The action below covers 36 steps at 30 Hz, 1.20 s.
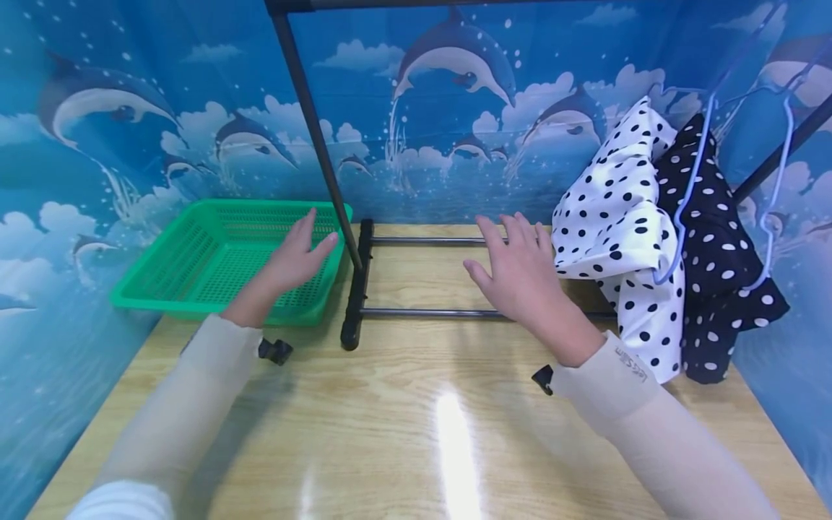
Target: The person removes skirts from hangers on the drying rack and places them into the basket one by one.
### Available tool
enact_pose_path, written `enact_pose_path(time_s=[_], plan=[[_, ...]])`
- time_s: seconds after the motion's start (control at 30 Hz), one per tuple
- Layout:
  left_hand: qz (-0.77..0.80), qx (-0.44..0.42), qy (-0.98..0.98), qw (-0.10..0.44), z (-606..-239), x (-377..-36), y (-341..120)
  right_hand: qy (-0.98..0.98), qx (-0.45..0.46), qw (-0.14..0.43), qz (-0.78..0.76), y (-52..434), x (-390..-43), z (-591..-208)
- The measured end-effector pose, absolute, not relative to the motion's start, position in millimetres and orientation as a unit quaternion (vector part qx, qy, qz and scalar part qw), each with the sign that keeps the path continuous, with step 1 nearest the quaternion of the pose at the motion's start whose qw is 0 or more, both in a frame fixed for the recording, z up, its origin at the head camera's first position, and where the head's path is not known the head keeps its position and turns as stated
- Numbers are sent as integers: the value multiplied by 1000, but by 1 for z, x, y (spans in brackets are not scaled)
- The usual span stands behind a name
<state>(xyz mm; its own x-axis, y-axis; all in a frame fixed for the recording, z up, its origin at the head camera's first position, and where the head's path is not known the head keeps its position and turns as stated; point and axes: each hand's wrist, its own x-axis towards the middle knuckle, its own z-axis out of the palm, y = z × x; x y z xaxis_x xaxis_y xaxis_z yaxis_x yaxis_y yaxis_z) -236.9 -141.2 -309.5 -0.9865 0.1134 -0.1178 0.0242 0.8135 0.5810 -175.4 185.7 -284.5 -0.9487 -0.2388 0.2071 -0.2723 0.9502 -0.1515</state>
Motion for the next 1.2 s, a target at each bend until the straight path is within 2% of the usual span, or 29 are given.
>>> enact_pose_path(time_s=[0.33, 0.8, 0.97, 1.2], plan=[[339, 37, 939, 52, -307, -250, -141, -978, 146, 118, 92, 192, -171, -273], [435, 51, 898, -38, -292, -264, -138, -979, 138, 122, 86, 199, -170, -263], [452, 52, 889, -50, -288, -269, -138, -980, 133, 119, 82, 200, -169, -259], [473, 80, 873, -90, -281, -276, -132, -977, 130, 141, 89, 209, -168, -250]])
